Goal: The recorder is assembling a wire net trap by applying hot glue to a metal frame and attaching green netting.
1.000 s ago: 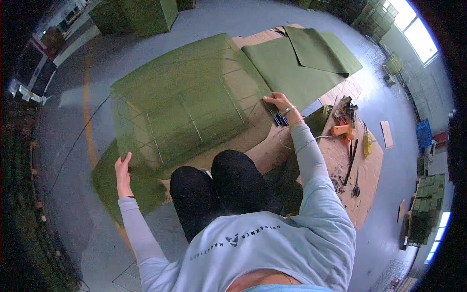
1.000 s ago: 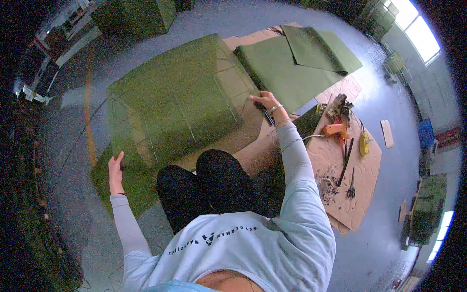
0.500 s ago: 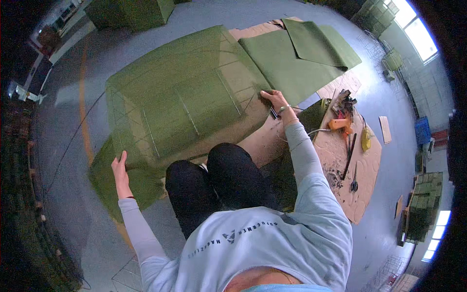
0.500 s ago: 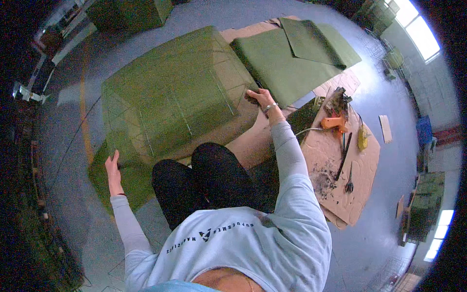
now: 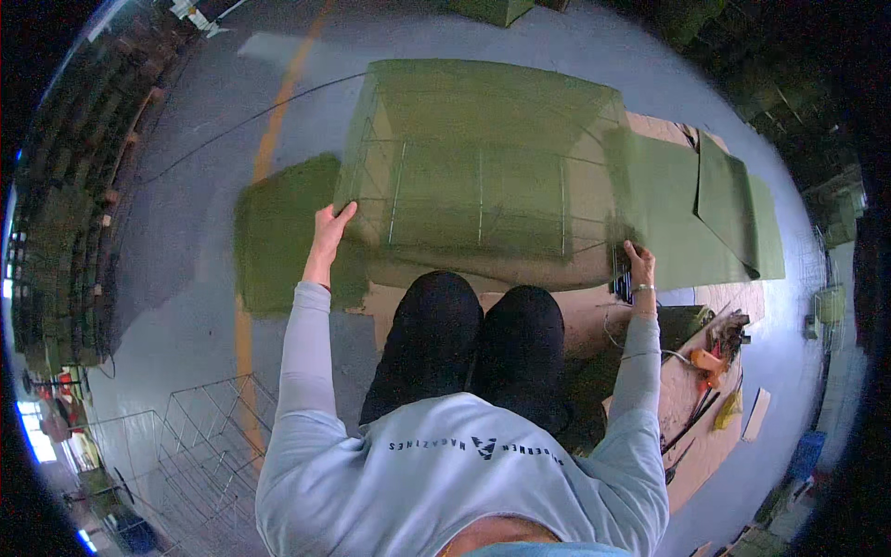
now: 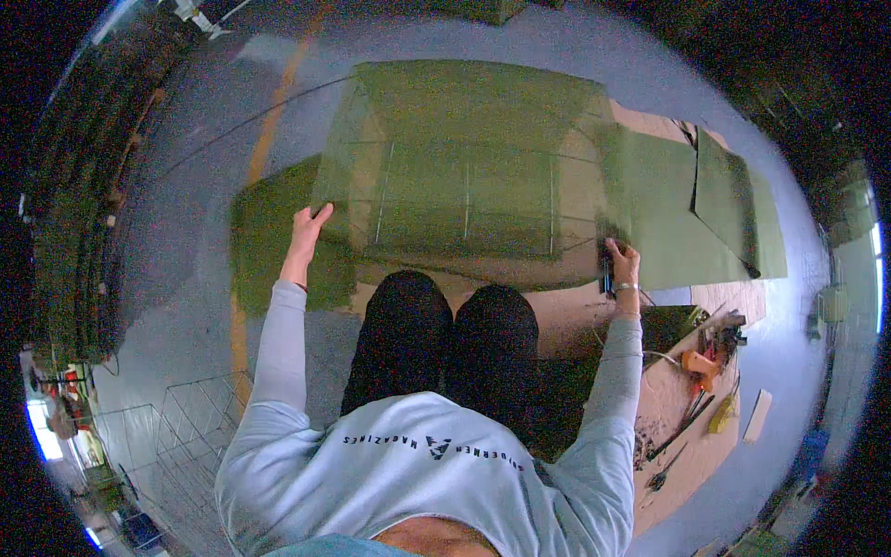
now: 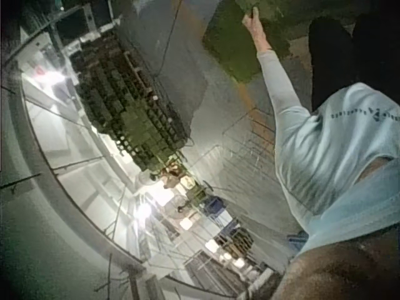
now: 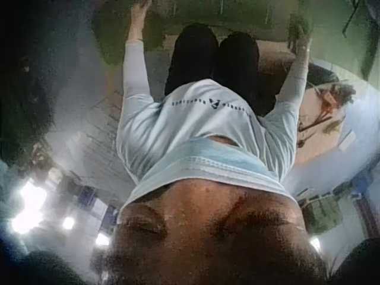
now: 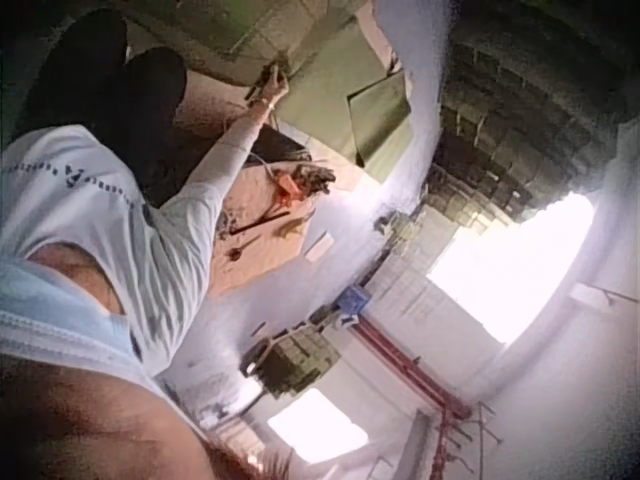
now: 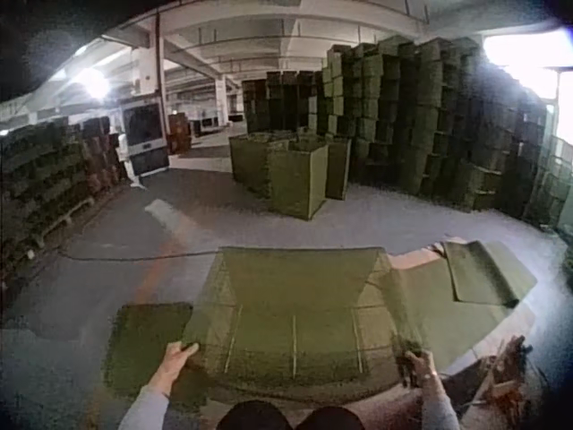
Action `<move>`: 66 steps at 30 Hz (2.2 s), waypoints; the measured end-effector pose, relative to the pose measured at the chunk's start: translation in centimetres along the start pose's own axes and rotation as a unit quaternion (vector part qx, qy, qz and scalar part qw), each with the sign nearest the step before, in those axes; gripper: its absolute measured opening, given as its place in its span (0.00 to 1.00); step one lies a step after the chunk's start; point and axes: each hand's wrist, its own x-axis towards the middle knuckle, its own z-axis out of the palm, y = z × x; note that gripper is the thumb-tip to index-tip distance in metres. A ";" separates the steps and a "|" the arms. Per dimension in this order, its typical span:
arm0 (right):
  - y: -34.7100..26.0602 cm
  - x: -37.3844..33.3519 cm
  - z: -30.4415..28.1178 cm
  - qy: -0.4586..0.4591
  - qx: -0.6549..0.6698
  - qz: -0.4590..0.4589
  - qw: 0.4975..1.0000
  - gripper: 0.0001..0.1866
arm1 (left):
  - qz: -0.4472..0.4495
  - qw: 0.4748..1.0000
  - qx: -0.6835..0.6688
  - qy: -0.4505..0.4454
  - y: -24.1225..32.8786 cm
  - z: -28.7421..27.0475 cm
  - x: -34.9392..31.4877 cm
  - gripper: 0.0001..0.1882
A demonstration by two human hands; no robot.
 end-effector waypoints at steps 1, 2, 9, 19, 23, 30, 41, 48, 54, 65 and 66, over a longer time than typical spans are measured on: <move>0.0 0.3 0.1 -0.004 -0.001 0.000 1.000 0.14 | 0.000 0.999 -0.033 -0.008 -0.1 0.0 0.1 0.16; 0.3 0.4 -0.2 -0.006 0.010 0.006 1.000 0.14 | 0.000 0.998 -0.066 -0.019 -0.4 0.3 0.4 0.16; -0.2 -0.3 -0.8 0.016 -0.002 -0.005 1.000 0.16 | 0.001 0.992 -0.121 -0.034 -0.2 0.8 0.7 0.15; 1.8 0.4 0.3 0.012 0.023 -0.009 1.000 0.13 | 0.014 0.999 -0.036 0.014 -1.7 0.5 0.0 0.15; 7.9 2.9 -2.5 0.046 0.049 -0.057 0.996 0.11 | 0.043 0.990 0.134 -0.008 -1.7 1.2 0.4 0.15; 0.8 -0.2 0.4 0.022 -0.009 0.011 1.000 0.10 | 0.111 0.953 0.279 0.037 -3.1 1.4 0.5 0.20; 7.4 2.2 -3.5 -0.055 0.053 -0.036 0.996 0.11 | 0.088 0.987 0.124 0.044 -5.7 4.4 -0.5 0.17; 5.3 1.2 -3.0 -0.037 0.036 0.004 0.999 0.10 | 0.101 0.961 0.229 0.117 -4.6 6.3 -2.5 0.18; 6.5 1.8 -2.3 -0.063 0.067 -0.015 0.996 0.09 | 0.106 0.952 0.268 0.103 -9.1 3.5 -0.5 0.20; 10.2 2.6 -2.3 0.000 -0.098 -0.110 0.989 0.13 | 0.172 0.910 0.361 0.112 -9.0 4.8 0.1 0.29; 10.4 3.0 -1.8 -0.003 0.226 -0.016 0.974 0.12 | 0.171 0.910 0.362 0.111 -9.4 4.7 0.4 0.29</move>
